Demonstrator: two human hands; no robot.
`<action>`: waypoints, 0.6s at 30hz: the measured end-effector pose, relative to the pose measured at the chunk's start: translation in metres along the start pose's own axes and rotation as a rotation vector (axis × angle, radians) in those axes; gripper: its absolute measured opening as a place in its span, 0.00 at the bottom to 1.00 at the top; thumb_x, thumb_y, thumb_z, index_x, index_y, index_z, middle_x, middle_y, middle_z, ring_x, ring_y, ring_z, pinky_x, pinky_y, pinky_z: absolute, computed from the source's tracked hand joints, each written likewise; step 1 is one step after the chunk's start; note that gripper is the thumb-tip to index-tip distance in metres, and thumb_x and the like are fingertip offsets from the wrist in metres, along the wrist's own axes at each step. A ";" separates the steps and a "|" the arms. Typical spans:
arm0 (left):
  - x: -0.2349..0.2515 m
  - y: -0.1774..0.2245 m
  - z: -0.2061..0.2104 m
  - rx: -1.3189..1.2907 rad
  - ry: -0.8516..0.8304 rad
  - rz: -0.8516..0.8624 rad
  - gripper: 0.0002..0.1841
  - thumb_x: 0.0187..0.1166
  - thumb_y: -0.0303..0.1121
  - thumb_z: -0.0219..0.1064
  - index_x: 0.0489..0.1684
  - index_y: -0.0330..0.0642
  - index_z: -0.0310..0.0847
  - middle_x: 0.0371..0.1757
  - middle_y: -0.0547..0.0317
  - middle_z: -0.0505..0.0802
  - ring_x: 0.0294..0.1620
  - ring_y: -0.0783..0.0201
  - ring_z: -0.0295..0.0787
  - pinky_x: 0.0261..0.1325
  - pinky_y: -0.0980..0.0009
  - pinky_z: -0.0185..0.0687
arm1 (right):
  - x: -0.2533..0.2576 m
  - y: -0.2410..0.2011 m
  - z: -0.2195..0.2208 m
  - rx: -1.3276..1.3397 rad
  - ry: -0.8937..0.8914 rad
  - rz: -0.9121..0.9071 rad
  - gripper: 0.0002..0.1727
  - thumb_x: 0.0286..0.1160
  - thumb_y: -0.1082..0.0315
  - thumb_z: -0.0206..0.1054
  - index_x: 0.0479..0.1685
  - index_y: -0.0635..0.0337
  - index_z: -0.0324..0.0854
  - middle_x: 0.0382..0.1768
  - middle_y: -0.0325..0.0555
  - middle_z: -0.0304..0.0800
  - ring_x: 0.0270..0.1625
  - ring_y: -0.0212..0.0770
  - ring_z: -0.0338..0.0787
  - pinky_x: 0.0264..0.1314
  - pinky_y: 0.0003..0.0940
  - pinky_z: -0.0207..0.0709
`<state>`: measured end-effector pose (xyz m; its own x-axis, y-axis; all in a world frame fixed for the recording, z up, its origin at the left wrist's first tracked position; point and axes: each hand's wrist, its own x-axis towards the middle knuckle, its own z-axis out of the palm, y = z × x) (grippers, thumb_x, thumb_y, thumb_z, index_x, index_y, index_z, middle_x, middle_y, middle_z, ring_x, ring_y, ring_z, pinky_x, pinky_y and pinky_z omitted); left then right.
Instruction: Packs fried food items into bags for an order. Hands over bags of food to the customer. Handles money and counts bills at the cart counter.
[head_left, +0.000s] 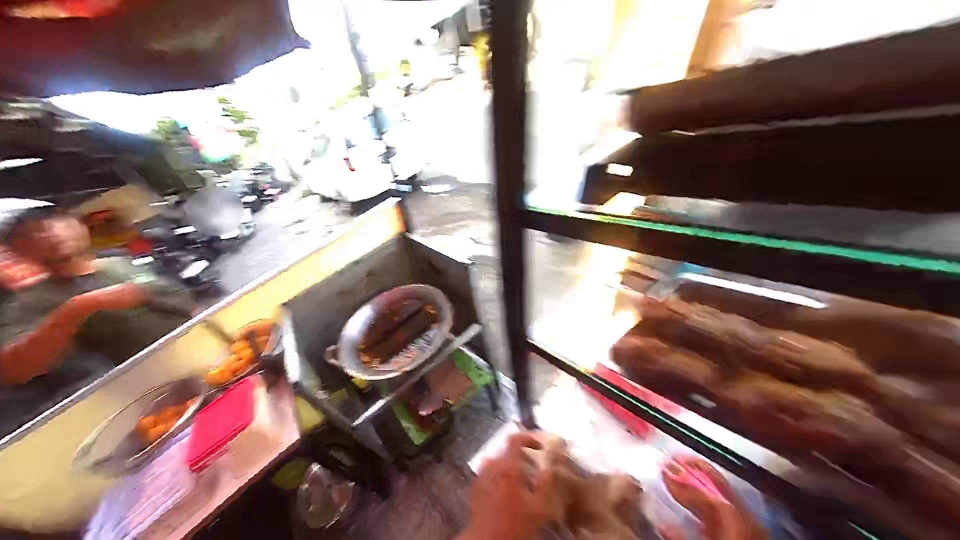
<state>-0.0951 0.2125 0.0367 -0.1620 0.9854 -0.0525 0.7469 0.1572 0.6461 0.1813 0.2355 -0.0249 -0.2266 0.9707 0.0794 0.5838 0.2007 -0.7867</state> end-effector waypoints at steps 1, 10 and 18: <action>0.001 -0.004 0.001 0.053 -0.080 0.014 0.21 0.83 0.44 0.64 0.73 0.54 0.80 0.54 0.60 0.94 0.47 0.62 0.94 0.53 0.55 0.92 | -0.005 -0.002 0.007 -0.106 0.108 -0.041 0.34 0.75 0.51 0.72 0.75 0.67 0.76 0.71 0.65 0.83 0.74 0.64 0.83 0.78 0.62 0.74; 0.022 -0.044 0.035 0.331 -0.216 0.145 0.32 0.72 0.67 0.68 0.63 0.52 0.87 0.53 0.57 0.94 0.53 0.54 0.93 0.56 0.43 0.88 | 0.007 -0.056 0.063 -0.409 -0.275 0.317 0.31 0.77 0.47 0.63 0.61 0.69 0.84 0.62 0.68 0.87 0.72 0.70 0.81 0.81 0.71 0.63; 0.060 -0.046 0.037 0.333 -0.418 0.253 0.18 0.78 0.43 0.66 0.52 0.38 0.88 0.44 0.45 0.95 0.50 0.42 0.93 0.54 0.34 0.83 | -0.035 -0.118 0.006 -0.324 0.076 0.122 0.24 0.89 0.52 0.50 0.39 0.59 0.87 0.52 0.50 0.91 0.66 0.55 0.84 0.75 0.57 0.70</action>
<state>-0.1146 0.2665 -0.0243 0.2646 0.9266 -0.2673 0.9023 -0.1401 0.4077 0.1160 0.1777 0.0617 -0.0882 0.9948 0.0514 0.8228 0.1018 -0.5591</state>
